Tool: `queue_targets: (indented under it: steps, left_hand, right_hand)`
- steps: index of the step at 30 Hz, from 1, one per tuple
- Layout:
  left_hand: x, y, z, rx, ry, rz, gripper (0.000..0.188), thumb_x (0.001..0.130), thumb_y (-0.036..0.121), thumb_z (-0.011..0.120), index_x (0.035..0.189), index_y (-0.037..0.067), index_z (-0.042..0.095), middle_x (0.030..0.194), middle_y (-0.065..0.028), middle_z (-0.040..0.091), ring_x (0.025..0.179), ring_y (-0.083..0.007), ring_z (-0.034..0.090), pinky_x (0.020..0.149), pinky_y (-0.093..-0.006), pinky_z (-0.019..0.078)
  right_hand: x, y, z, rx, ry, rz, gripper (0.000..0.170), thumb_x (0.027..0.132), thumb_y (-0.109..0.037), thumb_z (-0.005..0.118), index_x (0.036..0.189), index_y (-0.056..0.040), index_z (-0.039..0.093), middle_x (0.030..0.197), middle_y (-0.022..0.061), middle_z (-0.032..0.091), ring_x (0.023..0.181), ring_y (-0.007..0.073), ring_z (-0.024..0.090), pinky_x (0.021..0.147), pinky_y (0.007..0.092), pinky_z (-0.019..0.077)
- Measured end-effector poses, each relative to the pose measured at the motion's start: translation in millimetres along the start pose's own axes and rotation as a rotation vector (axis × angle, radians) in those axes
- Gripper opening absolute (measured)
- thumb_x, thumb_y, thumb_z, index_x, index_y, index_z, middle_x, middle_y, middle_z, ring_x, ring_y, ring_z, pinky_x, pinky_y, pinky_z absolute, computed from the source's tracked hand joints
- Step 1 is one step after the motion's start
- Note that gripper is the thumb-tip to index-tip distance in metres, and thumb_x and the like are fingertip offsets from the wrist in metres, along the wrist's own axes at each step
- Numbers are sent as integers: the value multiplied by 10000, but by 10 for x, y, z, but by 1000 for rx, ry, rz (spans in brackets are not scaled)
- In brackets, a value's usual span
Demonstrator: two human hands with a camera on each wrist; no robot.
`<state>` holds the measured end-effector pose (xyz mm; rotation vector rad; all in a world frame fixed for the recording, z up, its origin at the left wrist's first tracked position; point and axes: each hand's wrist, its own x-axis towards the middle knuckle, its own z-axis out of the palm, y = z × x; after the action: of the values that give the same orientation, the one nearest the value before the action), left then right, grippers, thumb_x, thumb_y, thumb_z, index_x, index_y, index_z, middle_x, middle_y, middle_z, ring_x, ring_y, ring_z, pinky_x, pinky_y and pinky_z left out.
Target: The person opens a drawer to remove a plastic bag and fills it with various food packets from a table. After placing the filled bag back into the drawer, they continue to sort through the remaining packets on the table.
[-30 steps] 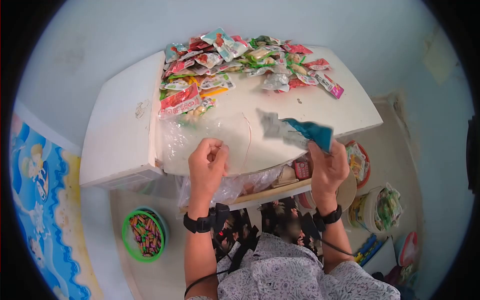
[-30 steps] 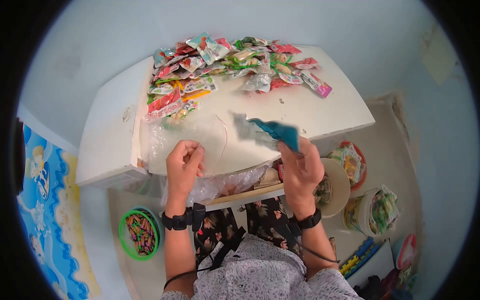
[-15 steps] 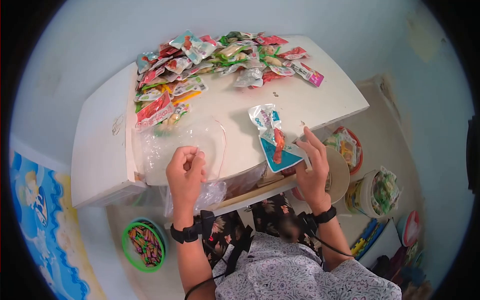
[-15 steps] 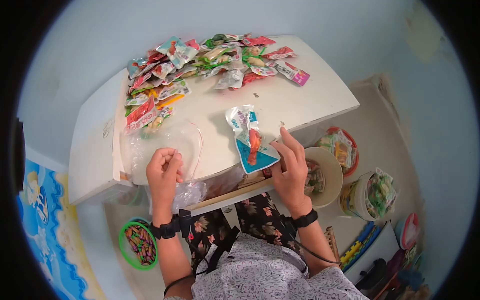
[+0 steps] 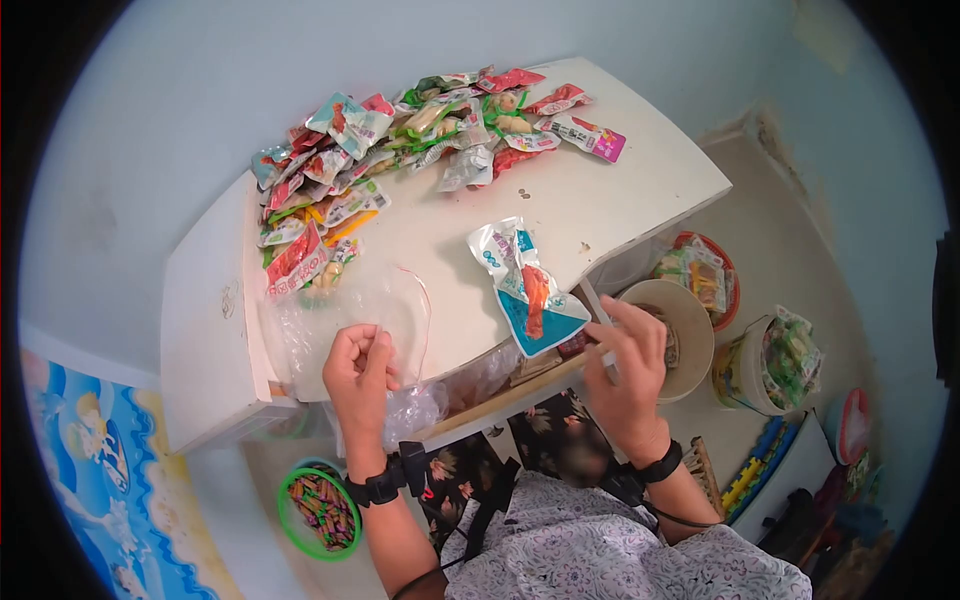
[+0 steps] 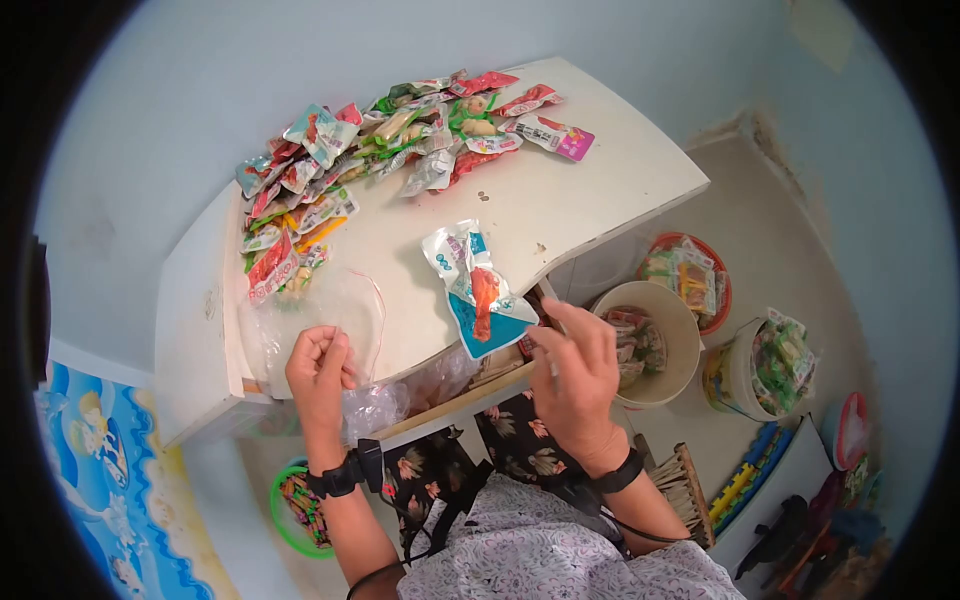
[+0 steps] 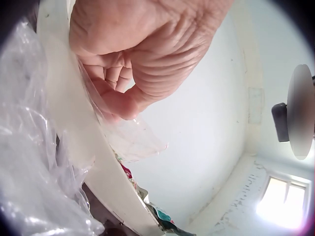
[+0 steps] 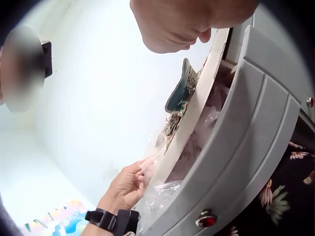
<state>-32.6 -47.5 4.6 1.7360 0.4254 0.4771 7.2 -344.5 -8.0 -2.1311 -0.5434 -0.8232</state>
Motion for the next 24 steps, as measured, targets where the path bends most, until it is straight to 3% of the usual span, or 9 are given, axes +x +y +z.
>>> queue_targets:
  steps: [2, 5, 9, 10, 13, 15, 16, 19, 24]
  left_hand:
    - [-5, -1, -13, 6, -7, -7, 108, 1008, 110, 679, 1052, 14, 656, 803, -18, 659, 608, -46, 560, 492, -198, 436]
    - [16, -23, -26, 9, -30, -19, 128, 1006, 118, 682, 1063, 7, 654, 815, -31, 670, 625, -61, 582, 497, -210, 470]
    - [9, -46, -34, 31, -31, -6, 130, 1007, 132, 685, 1041, 8, 664, 807, -34, 669, 620, -66, 588, 501, -214, 481]
    - [0, -35, -29, 40, -20, -3, 132, 1008, 136, 685, 1034, 7, 667, 805, -34, 668, 618, -68, 590, 502, -215, 484]
    - [-16, -3, -15, -10, -18, -8, 137, 1007, 141, 687, 1011, 6, 672, 798, -34, 664, 612, -72, 593, 500, -221, 492]
    - [-61, 57, 47, 6, 20, 6, 126, 1012, 134, 683, 987, 10, 675, 776, -32, 654, 597, -70, 590, 484, -213, 469]
    - [-85, 74, 79, 15, 30, 12, 122, 1013, 130, 679, 987, 11, 675, 773, -31, 652, 596, -69, 589, 480, -213, 468]
    - [-169, 150, 197, 58, 52, 24, 115, 1014, 120, 673, 977, 11, 667, 761, -22, 643, 592, -61, 581, 472, -217, 466]
    - [-286, 133, 334, 158, 110, 154, 122, 1007, 106, 679, 941, 7, 647, 742, -10, 637, 598, -45, 548, 504, -226, 446]
  right_hand:
    - [20, -36, 103, -71, -72, -56, 535, 739, 72, 705, 1240, -117, 706, 1443, 139, 609, 1366, 383, 548, 1118, 482, 437]
    - [147, -50, 221, -122, -210, -142, 541, 734, 57, 711, 1228, -162, 729, 1450, 117, 602, 1384, 371, 531, 1138, 488, 425]
    - [187, 120, 375, 37, -174, -145, 534, 714, 48, 727, 1201, -171, 752, 1364, 95, 658, 1250, 353, 624, 1014, 467, 535]
    - [236, 140, 356, 74, -109, -166, 541, 706, 71, 717, 1202, -140, 758, 1294, 109, 698, 1125, 348, 672, 925, 431, 578]
    - [341, 204, 236, 230, -20, -55, 452, 806, 97, 700, 1209, -99, 754, 1193, 118, 731, 1006, 264, 710, 821, 359, 593]
    - [413, 79, 64, 458, 16, 267, 308, 945, 76, 653, 1224, -29, 730, 1111, 101, 742, 873, 150, 705, 704, 290, 580]
    - [413, 63, 29, 652, 85, 313, 221, 1032, 16, 607, 1233, 19, 699, 1075, 72, 729, 790, 80, 661, 613, 241, 556]
    - [413, -179, -83, 890, 42, 508, 208, 1039, -3, 609, 1231, 46, 673, 1042, 58, 717, 754, 79, 642, 599, 226, 556]
    - [209, -232, 156, 862, -22, 495, 166, 1049, -7, 601, 1187, 41, 680, 966, 28, 685, 796, 64, 648, 605, 227, 575]
